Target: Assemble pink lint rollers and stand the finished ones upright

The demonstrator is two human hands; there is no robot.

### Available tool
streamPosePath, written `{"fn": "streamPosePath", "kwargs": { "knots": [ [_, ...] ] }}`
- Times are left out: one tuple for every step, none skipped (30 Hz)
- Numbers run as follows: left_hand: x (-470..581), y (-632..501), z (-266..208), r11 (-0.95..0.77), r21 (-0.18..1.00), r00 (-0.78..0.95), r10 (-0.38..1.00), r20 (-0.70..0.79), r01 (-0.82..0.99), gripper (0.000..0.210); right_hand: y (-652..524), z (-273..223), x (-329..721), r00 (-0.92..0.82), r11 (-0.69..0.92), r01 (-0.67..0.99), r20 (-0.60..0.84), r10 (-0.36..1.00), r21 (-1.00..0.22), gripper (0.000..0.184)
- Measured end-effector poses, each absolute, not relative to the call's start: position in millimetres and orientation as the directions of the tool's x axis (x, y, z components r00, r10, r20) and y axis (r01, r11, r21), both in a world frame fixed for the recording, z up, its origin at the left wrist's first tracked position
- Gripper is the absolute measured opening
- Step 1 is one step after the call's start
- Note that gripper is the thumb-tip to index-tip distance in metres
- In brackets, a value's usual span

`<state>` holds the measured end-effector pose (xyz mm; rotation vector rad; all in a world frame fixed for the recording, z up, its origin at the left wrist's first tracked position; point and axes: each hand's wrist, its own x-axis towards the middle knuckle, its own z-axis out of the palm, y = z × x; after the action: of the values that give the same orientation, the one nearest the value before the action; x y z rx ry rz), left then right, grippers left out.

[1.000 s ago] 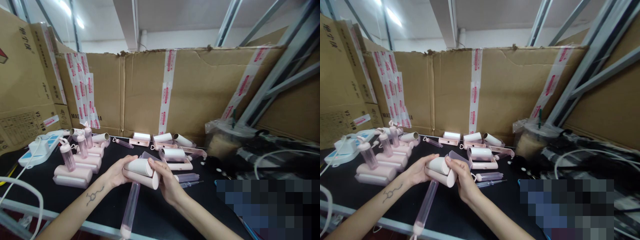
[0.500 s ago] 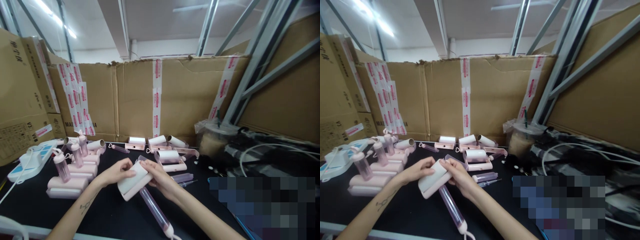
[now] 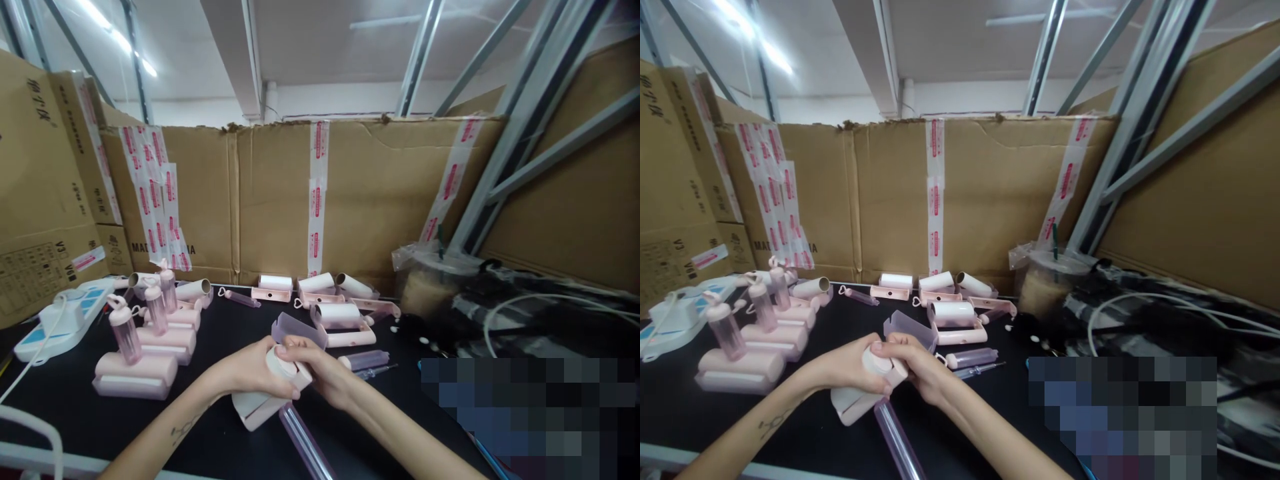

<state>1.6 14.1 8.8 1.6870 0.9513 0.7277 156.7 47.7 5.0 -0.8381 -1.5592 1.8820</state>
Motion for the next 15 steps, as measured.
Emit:
{"fn": "streamPosePath", "kwargs": {
  "knots": [
    [0.9,14.6,6.8,-0.175,0.944,0.469,0.883,0.025,0.280,0.032,48.6,3.3,156.1,-0.664,-0.210,-0.041,-0.131,0.736,-0.977,0.043],
    [0.0,15.0,4.7,-0.185,0.934,0.431,0.901,0.038,0.305,0.037,49.3,2.2,155.6,-0.672,-0.232,-0.052,-0.137,0.727,-0.971,0.043],
    [-1.2,15.3,2.6,-0.196,0.926,0.401,0.915,0.054,0.323,0.044,49.8,1.7,155.3,-0.678,-0.242,-0.056,-0.141,0.721,-0.969,0.044],
    [-2.4,15.3,0.6,-0.206,0.919,0.376,0.924,0.069,0.338,0.050,50.2,1.7,155.0,-0.682,-0.248,-0.053,-0.147,0.716,-0.967,0.044],
    [-3.6,15.0,-1.0,-0.212,0.911,0.356,0.931,0.079,0.354,0.056,50.3,2.0,154.8,-0.685,-0.255,-0.046,-0.155,0.712,-0.966,0.045],
    [-4.6,14.6,-2.2,-0.214,0.902,0.344,0.936,0.079,0.375,0.060,50.1,2.4,154.5,-0.688,-0.263,-0.040,-0.164,0.707,-0.964,0.046],
    [-5.4,14.0,-2.8,-0.212,0.891,0.333,0.940,0.074,0.401,0.062,49.8,2.8,154.0,-0.691,-0.273,-0.039,-0.171,0.702,-0.961,0.047],
    [-5.8,13.2,-2.8,-0.206,0.878,0.319,0.945,0.065,0.432,0.064,49.3,3.1,153.4,-0.694,-0.281,-0.041,-0.175,0.698,-0.959,0.046],
    [-5.9,12.3,-2.3,-0.198,0.863,0.304,0.951,0.055,0.464,0.064,48.6,3.5,152.8,-0.697,-0.283,-0.045,-0.173,0.696,-0.958,0.046],
    [-5.9,11.3,-1.3,-0.195,0.848,0.293,0.955,0.048,0.494,0.064,48.0,4.0,152.3,-0.700,-0.277,-0.042,-0.170,0.694,-0.960,0.046],
    [-5.6,10.1,0.2,-0.196,0.833,0.289,0.956,0.045,0.518,0.062,47.3,4.9,152.2,-0.701,-0.256,-0.026,-0.165,0.694,-0.966,0.045],
    [-5.4,8.8,2.1,-0.201,0.820,0.294,0.955,0.042,0.536,0.061,46.8,6.1,152.6,-0.702,-0.211,0.001,-0.151,0.696,-0.978,0.045],
    [-5.1,7.3,4.3,-0.211,0.812,0.310,0.950,0.039,0.544,0.059,46.6,8.0,153.9,-0.702,-0.131,0.042,-0.123,0.701,-0.990,0.045],
    [-4.9,5.8,6.5,-0.222,0.813,0.334,0.942,0.036,0.538,0.058,46.6,10.6,155.9,-0.697,-0.009,0.092,-0.071,0.714,-0.996,0.045],
    [-4.9,4.3,8.8,-0.229,0.825,0.359,0.933,0.034,0.516,0.057,46.9,13.7,158.8,-0.682,0.153,0.145,0.013,0.731,-0.977,0.045]
  ]
}}
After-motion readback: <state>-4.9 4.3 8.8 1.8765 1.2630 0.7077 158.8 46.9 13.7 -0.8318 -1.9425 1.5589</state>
